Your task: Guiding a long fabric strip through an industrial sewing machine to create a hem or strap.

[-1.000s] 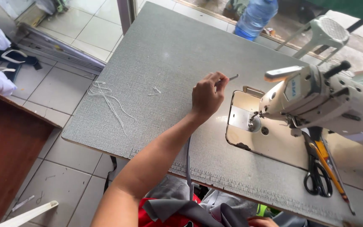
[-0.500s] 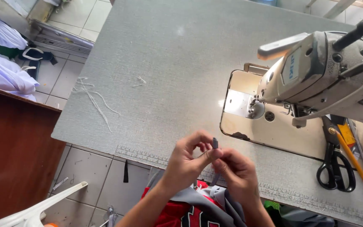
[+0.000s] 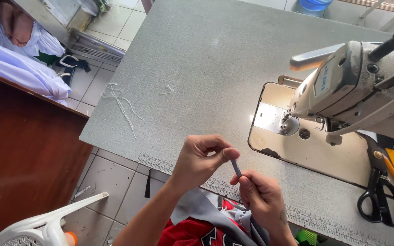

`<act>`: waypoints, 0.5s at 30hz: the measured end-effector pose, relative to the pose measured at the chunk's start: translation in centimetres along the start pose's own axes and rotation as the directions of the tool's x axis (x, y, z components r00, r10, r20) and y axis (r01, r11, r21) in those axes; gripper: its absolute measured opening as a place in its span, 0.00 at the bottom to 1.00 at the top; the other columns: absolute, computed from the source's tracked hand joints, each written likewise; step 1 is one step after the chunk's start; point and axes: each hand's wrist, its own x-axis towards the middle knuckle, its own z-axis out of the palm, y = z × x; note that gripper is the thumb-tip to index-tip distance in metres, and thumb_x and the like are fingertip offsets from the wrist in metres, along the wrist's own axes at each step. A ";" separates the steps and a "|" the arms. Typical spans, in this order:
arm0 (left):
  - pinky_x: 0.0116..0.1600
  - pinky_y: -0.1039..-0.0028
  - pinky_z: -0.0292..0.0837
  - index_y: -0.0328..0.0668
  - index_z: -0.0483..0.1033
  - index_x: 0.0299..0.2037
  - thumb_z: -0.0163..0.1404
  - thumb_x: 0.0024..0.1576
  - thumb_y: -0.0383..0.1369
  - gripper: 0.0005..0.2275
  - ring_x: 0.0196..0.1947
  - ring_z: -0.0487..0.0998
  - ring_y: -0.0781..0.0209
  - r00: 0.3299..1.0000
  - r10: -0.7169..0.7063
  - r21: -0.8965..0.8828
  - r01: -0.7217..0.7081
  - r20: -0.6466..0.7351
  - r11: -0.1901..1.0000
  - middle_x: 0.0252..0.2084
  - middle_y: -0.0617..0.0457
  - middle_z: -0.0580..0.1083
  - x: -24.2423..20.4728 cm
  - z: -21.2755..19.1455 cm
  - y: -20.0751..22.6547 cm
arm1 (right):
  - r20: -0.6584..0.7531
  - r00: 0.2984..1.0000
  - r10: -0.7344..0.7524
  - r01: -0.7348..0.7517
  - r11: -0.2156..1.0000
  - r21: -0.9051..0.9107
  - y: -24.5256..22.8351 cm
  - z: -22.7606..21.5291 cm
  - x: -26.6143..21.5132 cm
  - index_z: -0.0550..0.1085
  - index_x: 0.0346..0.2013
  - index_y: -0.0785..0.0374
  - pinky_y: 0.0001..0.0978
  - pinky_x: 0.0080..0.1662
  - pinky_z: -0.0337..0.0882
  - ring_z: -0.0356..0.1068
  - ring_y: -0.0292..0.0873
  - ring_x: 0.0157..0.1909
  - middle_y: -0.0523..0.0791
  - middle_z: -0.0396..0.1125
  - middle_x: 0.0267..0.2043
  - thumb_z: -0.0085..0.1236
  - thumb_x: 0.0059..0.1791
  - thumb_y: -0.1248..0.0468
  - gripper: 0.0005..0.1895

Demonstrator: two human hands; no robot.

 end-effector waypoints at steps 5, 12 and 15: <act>0.38 0.82 0.75 0.39 0.83 0.35 0.56 0.59 0.26 0.03 0.29 0.77 0.71 0.993 0.091 0.039 -0.094 0.081 0.995 0.31 0.55 0.81 0.0 -0.2 1.5 | -0.012 1.000 -0.009 0.008 1.000 -0.010 -0.2 0.0 0.0 0.77 0.33 0.64 0.23 0.22 0.61 0.55 0.32 0.13 0.39 0.58 0.10 0.47 0.55 0.60 0.14; 0.32 0.80 0.62 0.43 0.79 0.26 0.64 0.53 0.29 0.07 0.24 0.65 0.73 0.983 0.180 0.122 -0.183 0.034 0.976 0.22 0.61 0.71 0.1 -0.1 2.0 | -0.043 0.999 0.001 0.001 0.999 0.038 -0.2 0.3 -0.1 0.78 0.37 0.66 0.23 0.20 0.58 0.55 0.32 0.14 0.40 0.58 0.12 0.50 0.54 0.63 0.11; 0.40 0.82 0.77 0.42 0.82 0.40 0.52 0.61 0.21 0.07 0.29 0.78 0.69 0.969 0.182 0.096 -0.200 0.166 0.975 0.33 0.54 0.82 0.4 -0.9 2.4 | -0.085 0.996 0.037 -0.030 0.996 0.088 0.6 0.2 -0.4 0.79 0.37 0.66 0.23 0.20 0.59 0.58 0.34 0.15 0.43 0.61 0.13 0.54 0.52 0.65 0.08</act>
